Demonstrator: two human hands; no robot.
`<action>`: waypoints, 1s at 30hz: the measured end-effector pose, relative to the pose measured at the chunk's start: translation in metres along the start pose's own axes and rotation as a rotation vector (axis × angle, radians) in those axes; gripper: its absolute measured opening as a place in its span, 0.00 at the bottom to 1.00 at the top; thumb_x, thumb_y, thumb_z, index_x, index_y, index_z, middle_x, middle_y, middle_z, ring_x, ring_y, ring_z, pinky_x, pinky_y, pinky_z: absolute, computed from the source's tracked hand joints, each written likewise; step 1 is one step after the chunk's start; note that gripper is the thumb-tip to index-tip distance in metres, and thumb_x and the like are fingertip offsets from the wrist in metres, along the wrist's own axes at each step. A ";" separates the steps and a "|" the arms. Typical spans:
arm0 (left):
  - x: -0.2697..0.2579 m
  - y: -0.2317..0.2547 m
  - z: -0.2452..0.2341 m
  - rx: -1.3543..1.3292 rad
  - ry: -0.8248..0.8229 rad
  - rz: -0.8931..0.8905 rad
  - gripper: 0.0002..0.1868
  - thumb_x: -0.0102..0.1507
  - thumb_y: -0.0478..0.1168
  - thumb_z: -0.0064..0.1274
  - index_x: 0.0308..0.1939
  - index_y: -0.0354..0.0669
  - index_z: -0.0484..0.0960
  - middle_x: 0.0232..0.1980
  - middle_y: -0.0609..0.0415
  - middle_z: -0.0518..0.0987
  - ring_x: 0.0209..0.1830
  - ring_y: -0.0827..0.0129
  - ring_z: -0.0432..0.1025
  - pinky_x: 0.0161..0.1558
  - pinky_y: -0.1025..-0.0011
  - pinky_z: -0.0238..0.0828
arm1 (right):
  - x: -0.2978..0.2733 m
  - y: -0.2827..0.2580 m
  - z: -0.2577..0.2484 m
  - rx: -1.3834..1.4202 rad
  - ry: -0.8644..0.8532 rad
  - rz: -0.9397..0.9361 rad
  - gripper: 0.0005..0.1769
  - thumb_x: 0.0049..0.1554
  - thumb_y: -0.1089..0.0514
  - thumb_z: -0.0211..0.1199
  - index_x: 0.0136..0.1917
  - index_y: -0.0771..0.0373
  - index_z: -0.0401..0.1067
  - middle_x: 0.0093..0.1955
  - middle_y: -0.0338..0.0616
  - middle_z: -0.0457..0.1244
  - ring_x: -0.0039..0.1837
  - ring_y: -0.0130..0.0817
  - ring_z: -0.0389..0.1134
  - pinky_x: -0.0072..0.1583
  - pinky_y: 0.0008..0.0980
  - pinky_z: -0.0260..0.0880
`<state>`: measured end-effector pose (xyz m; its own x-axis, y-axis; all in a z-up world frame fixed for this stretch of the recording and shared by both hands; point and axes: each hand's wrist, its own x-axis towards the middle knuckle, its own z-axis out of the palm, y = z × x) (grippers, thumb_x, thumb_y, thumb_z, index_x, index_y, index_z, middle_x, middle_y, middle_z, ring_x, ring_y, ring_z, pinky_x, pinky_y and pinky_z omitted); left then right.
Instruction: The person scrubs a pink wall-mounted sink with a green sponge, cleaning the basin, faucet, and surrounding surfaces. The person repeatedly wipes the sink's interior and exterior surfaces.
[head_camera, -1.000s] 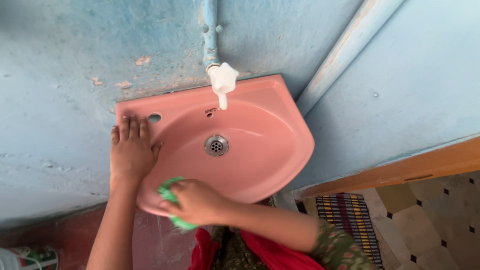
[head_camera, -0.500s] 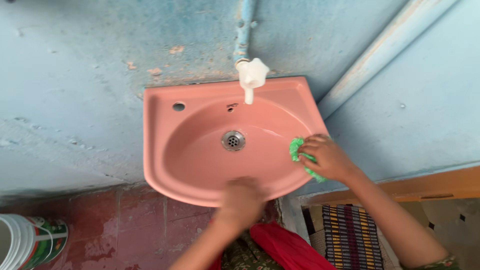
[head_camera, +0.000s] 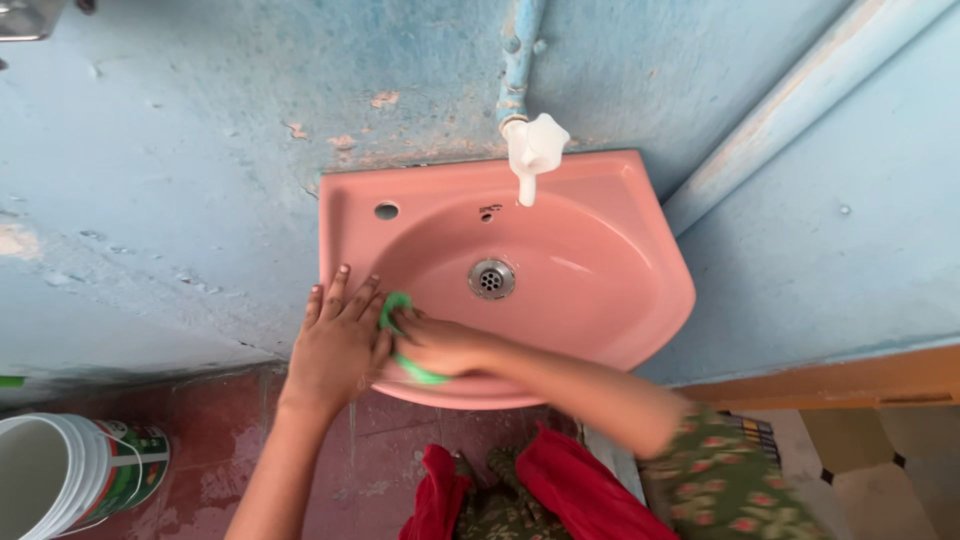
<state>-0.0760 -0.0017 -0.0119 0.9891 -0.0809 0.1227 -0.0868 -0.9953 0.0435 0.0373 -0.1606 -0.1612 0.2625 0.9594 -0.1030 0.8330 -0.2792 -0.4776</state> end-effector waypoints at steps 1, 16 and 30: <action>0.003 0.007 0.000 0.040 -0.054 -0.041 0.27 0.64 0.52 0.40 0.65 0.50 0.75 0.77 0.57 0.63 0.81 0.54 0.46 0.76 0.47 0.40 | -0.038 0.019 -0.008 0.295 -0.019 -0.010 0.38 0.68 0.42 0.40 0.80 0.71 0.50 0.83 0.63 0.42 0.83 0.58 0.42 0.78 0.52 0.43; 0.032 0.029 0.008 0.169 -0.125 -0.214 0.28 0.68 0.52 0.30 0.72 0.58 0.66 0.78 0.69 0.58 0.81 0.57 0.43 0.77 0.47 0.29 | 0.012 0.171 -0.079 -0.953 0.065 -0.537 0.35 0.59 0.58 0.52 0.79 0.47 0.58 0.86 0.24 0.47 0.86 0.24 0.41 0.83 0.38 0.33; 0.026 0.027 -0.007 -0.183 0.198 -0.231 0.27 0.67 0.45 0.38 0.70 0.43 0.70 0.72 0.49 0.70 0.77 0.49 0.56 0.76 0.49 0.42 | -0.191 0.092 -0.169 -0.704 -0.329 0.391 0.44 0.58 0.53 0.54 0.84 0.55 0.42 0.85 0.58 0.38 0.83 0.59 0.35 0.78 0.51 0.36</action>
<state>-0.0533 -0.0302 -0.0007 0.9445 0.1753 0.2778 0.0992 -0.9584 0.2675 0.1457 -0.3767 -0.0382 0.5293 0.7216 -0.4462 0.8484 -0.4465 0.2843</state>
